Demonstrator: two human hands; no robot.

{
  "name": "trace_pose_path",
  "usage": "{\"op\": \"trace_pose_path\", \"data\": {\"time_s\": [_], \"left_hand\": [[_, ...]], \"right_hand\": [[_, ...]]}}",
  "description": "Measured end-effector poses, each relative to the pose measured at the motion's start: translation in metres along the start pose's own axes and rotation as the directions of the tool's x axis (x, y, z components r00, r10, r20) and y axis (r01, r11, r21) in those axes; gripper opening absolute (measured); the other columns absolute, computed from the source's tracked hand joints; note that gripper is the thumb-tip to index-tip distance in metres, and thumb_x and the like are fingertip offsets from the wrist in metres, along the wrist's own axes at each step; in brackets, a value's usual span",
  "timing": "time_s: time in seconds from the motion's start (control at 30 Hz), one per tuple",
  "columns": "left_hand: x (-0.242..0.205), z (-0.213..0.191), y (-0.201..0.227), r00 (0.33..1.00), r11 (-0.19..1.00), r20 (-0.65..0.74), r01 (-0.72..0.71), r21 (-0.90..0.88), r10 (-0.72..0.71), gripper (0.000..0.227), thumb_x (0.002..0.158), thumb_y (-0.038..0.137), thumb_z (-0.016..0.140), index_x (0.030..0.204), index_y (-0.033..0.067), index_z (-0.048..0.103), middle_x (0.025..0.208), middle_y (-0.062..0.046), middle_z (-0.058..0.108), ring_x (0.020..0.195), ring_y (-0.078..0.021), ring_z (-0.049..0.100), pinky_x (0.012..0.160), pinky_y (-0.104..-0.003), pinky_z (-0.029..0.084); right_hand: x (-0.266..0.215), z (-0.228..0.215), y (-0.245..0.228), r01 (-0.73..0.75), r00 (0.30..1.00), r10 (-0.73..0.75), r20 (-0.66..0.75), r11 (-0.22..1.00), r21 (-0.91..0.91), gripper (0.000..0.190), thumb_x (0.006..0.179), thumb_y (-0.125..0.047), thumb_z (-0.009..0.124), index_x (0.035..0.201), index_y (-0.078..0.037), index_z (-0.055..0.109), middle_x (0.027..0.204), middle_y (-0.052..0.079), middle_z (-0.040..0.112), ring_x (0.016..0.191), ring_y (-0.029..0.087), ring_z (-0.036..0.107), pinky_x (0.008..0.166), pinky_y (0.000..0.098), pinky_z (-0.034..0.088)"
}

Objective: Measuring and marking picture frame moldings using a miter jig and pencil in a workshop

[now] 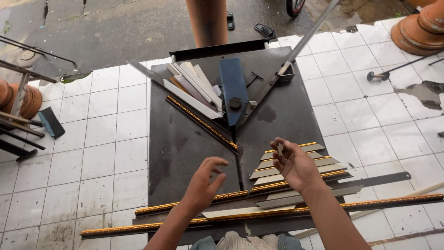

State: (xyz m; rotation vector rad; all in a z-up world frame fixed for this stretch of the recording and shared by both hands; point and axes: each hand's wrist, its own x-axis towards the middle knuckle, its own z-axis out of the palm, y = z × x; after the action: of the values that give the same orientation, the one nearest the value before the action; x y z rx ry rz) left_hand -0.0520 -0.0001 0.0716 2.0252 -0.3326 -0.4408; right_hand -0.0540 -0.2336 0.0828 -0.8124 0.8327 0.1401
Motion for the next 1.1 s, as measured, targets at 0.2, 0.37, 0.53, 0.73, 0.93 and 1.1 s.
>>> {"op": "trace_pose_path", "data": {"time_s": [0.2, 0.37, 0.53, 0.73, 0.93, 1.1], "left_hand": [[0.049, 0.044, 0.046, 0.998, 0.993, 0.030, -0.056, -0.103, 0.060, 0.016, 0.085, 0.015, 0.050, 0.098, 0.0143, 0.059, 0.113, -0.003, 0.050, 0.086, -0.0182, 0.055, 0.071, -0.033, 0.045], [0.081, 0.076, 0.063, 0.997, 0.999, 0.078, 0.006, -0.042, -0.003, 0.017, 0.083, 0.019, 0.053, 0.097, 0.0172, 0.061, 0.113, 0.000, 0.052, 0.088, -0.0151, 0.057, 0.077, -0.034, 0.043], [0.113, 0.105, 0.077, 0.992, 0.997, 0.101, 0.080, 0.001, -0.080, 0.016, 0.082, 0.020, 0.052, 0.094, 0.0196, 0.063, 0.113, 0.001, 0.052, 0.086, -0.0135, 0.058, 0.077, -0.033, 0.044], [0.140, 0.137, 0.090, 0.961, 0.970, 0.147, 0.240, -0.039, -0.232, 0.019, 0.083, 0.025, 0.050, 0.098, 0.0199, 0.061, 0.120, 0.002, 0.048, 0.091, -0.0163, 0.056, 0.075, -0.039, 0.044], [0.152, 0.152, 0.079, 0.926, 0.939, 0.174, 0.343, -0.020, -0.334, 0.026, 0.082, 0.033, 0.046, 0.104, 0.0262, 0.058, 0.126, 0.006, 0.042, 0.115, -0.0172, 0.047, 0.091, -0.046, 0.049], [0.148, 0.147, 0.064, 0.911, 0.912, 0.054, 0.410, 0.013, -0.410, 0.023, 0.080, 0.031, 0.051, 0.100, 0.0258, 0.062, 0.123, 0.007, 0.047, 0.102, -0.0148, 0.057, 0.085, -0.039, 0.053]], "right_hand": [[0.010, -0.028, -0.052, 0.017, 0.999, -0.014, -0.047, 0.998, 0.061, 0.023, 0.090, -0.021, 0.043, 0.103, -0.009, 0.057, 0.097, 0.007, 0.058, 0.075, 0.015, 0.051, 0.062, 0.0241, 0.044], [0.047, -0.096, -0.089, 0.077, 0.990, -0.057, -0.131, 0.986, 0.150, 0.021, 0.087, -0.019, 0.044, 0.102, -0.010, 0.056, 0.096, 0.004, 0.059, 0.078, 0.014, 0.051, 0.063, 0.0240, 0.042], [0.080, -0.150, -0.120, 0.150, 0.955, -0.091, -0.282, 0.970, 0.194, 0.017, 0.085, -0.016, 0.045, 0.095, -0.009, 0.057, 0.095, 0.004, 0.058, 0.080, 0.014, 0.052, 0.068, 0.0242, 0.043], [0.153, -0.193, -0.125, 0.125, 0.929, -0.021, -0.370, 0.958, 0.259, 0.019, 0.085, -0.015, 0.043, 0.097, -0.007, 0.055, 0.095, 0.006, 0.055, 0.082, 0.017, 0.052, 0.070, 0.0272, 0.043], [0.214, -0.164, -0.135, 0.037, 0.949, 0.053, -0.311, 0.961, 0.275, 0.016, 0.083, -0.015, 0.046, 0.092, -0.007, 0.056, 0.092, 0.007, 0.056, 0.089, 0.022, 0.057, 0.082, 0.0354, 0.044], [0.244, -0.138, -0.131, -0.187, 0.886, 0.173, -0.430, 0.982, 0.011, 0.056, 0.084, -0.033, 0.046, 0.133, -0.010, 0.030, 0.135, 0.016, 0.032, 0.113, 0.033, 0.048, 0.083, 0.0480, 0.046]]}}
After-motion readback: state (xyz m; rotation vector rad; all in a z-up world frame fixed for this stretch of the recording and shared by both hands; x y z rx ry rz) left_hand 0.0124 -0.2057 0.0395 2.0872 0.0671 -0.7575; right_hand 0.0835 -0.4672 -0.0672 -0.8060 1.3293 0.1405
